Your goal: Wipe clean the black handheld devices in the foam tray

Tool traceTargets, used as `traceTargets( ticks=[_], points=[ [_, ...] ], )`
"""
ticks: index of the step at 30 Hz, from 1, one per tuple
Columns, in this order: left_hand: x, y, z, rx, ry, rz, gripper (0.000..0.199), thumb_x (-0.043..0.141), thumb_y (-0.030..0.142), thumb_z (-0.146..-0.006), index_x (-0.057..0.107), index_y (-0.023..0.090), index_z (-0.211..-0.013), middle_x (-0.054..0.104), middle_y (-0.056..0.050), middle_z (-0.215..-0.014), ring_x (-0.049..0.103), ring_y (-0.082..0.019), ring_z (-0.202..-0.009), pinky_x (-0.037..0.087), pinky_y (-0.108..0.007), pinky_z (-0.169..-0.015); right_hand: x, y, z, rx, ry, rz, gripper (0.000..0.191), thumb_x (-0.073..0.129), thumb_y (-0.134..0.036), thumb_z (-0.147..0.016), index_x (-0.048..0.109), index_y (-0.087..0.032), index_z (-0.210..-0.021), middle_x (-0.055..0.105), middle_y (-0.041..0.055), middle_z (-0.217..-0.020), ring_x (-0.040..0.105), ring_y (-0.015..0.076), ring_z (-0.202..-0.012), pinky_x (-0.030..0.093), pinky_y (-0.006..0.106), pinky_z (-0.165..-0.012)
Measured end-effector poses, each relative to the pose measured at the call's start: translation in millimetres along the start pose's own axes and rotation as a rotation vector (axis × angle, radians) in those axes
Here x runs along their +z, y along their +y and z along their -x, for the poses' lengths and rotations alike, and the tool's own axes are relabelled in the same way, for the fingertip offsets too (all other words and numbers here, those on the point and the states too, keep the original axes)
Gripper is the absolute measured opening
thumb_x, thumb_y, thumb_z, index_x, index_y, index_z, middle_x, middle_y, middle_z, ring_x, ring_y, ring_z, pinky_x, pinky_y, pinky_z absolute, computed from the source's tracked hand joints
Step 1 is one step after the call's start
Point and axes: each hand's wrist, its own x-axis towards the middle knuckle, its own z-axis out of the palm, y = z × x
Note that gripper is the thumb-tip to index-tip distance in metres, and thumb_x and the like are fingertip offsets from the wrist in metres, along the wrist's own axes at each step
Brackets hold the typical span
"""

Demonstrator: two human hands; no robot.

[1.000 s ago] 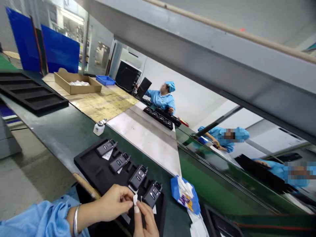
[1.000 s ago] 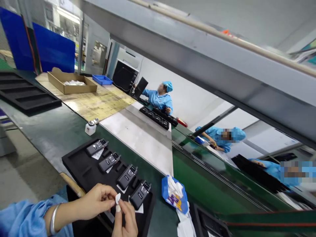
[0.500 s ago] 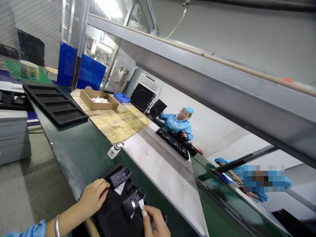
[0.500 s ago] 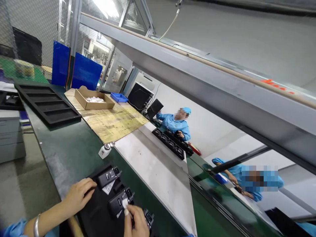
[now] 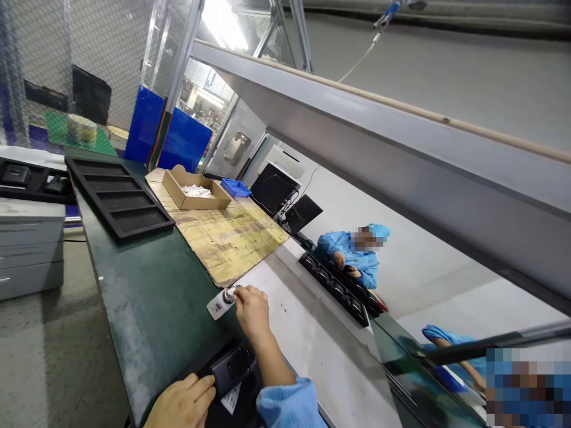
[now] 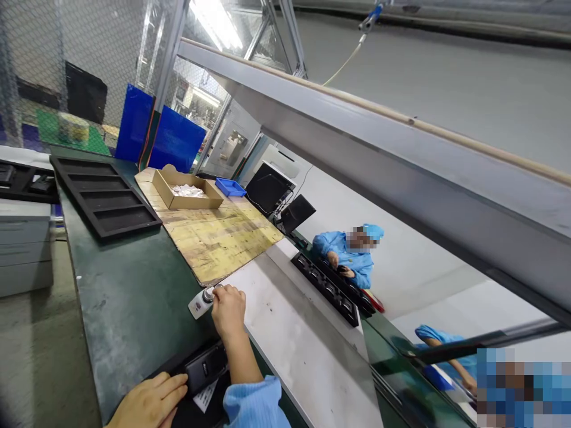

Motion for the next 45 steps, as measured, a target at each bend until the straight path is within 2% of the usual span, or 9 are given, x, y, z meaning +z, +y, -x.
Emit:
traceTargets(
  ticks=[8, 14, 17, 20, 23, 26, 29, 33, 45],
  points=[
    [17.1, -4, 11, -0.002, 0.008, -0.042, 0.038, 0.06, 0.009, -0.069, 0.069, 0.026, -0.102, 0.076, 0.007, -0.105, 0.067, -0.016, -0.075, 0.059, -0.026, -0.062, -5, -1, -14, -0.091, -0.128, 0.136, 0.017, 0.06, -0.015, -0.087, 0.071, -0.025, -0.081, 0.068, 0.0023, -0.082, 0.054, 0.0172, -0.083, 0.025, 0.034, -0.08],
    [10.9, -2, 6, 0.002, 0.004, -0.059, 0.038, 0.063, 0.012, -0.069, 0.068, 0.025, -0.103, 0.075, 0.007, -0.107, 0.067, -0.014, -0.08, 0.058, -0.023, -0.068, -4, -5, -18, -0.095, -0.126, 0.133, 0.016, 0.06, -0.016, -0.087, 0.071, -0.025, -0.081, 0.069, 0.0028, -0.084, 0.054, 0.0179, -0.085, 0.025, 0.035, -0.083],
    [0.9, 0, 1, 0.003, -0.015, -0.055, 0.041, 0.06, 0.012, -0.071, 0.068, 0.025, -0.108, 0.074, 0.006, -0.11, 0.067, -0.014, -0.083, 0.057, -0.022, -0.073, -14, -1, -14, -0.063, -0.08, 0.098, 0.016, 0.058, -0.016, -0.088, 0.071, -0.025, -0.085, 0.07, 0.0022, -0.087, 0.055, 0.018, -0.087, 0.026, 0.036, -0.088],
    [-12.0, 4, -3, 0.007, -0.145, -0.061, 0.053, 0.056, 0.01, -0.074, 0.062, 0.024, -0.124, 0.067, 0.003, -0.128, 0.065, -0.015, -0.092, 0.055, -0.023, -0.079, -33, 17, 14, 0.009, -0.022, 0.068, 0.018, 0.055, -0.016, -0.09, 0.07, -0.024, -0.094, 0.07, 0.0029, -0.092, 0.057, 0.018, -0.09, 0.028, 0.036, -0.093],
    [-20.0, 8, -4, 0.019, -0.304, -0.088, 0.06, 0.054, 0.009, -0.077, 0.055, 0.022, -0.135, 0.056, -0.002, -0.143, 0.062, -0.019, -0.103, 0.053, -0.028, -0.084, -44, 40, 70, 0.058, 0.023, -0.008, 0.015, 0.053, -0.019, -0.091, 0.068, -0.022, -0.094, 0.07, 0.0027, -0.089, 0.058, 0.0178, -0.086, 0.031, 0.036, -0.091],
    [-19.8, 9, -4, 0.015, -0.352, -0.108, 0.061, 0.052, 0.009, -0.078, 0.054, 0.02, -0.137, 0.052, -0.003, -0.147, 0.061, -0.022, -0.105, 0.052, -0.031, -0.085, -37, 51, 126, 0.087, 0.03, -0.07, 0.015, 0.052, -0.02, -0.091, 0.066, -0.022, -0.09, 0.069, 0.0016, -0.085, 0.059, 0.0179, -0.081, 0.033, 0.036, -0.087],
    [-16.0, 9, -4, 0.032, -0.331, -0.109, 0.061, 0.051, 0.01, -0.079, 0.054, 0.021, -0.138, 0.051, -0.002, -0.148, 0.062, -0.021, -0.103, 0.051, -0.03, -0.082, -18, 49, 149, 0.104, -0.002, -0.06, 0.017, 0.051, -0.015, -0.091, 0.066, -0.023, -0.089, 0.068, 0.0009, -0.085, 0.057, 0.0182, -0.083, 0.032, 0.039, -0.091],
    [-14.3, 8, -5, 0.044, -0.329, -0.118, 0.059, 0.051, 0.011, -0.081, 0.052, 0.022, -0.14, 0.05, -0.002, -0.148, 0.062, -0.019, -0.102, 0.05, -0.028, -0.08, -1, 46, 132, 0.072, -0.037, -0.001, 0.018, 0.052, -0.013, -0.09, 0.066, -0.024, -0.089, 0.066, 0.0003, -0.086, 0.054, 0.0187, -0.086, 0.025, 0.045, -0.101],
    [-14.2, 5, -5, 0.087, -0.368, -0.161, 0.063, 0.051, 0.015, -0.084, 0.045, 0.023, -0.146, 0.048, 0.0, -0.15, 0.062, -0.021, -0.11, 0.053, -0.028, -0.085, -8, 56, 122, -0.009, -0.082, 0.022, 0.017, 0.051, -0.014, -0.091, 0.064, -0.025, -0.087, 0.063, -0.0001, -0.084, 0.053, 0.0188, -0.086, 0.021, 0.049, -0.105]
  ],
)
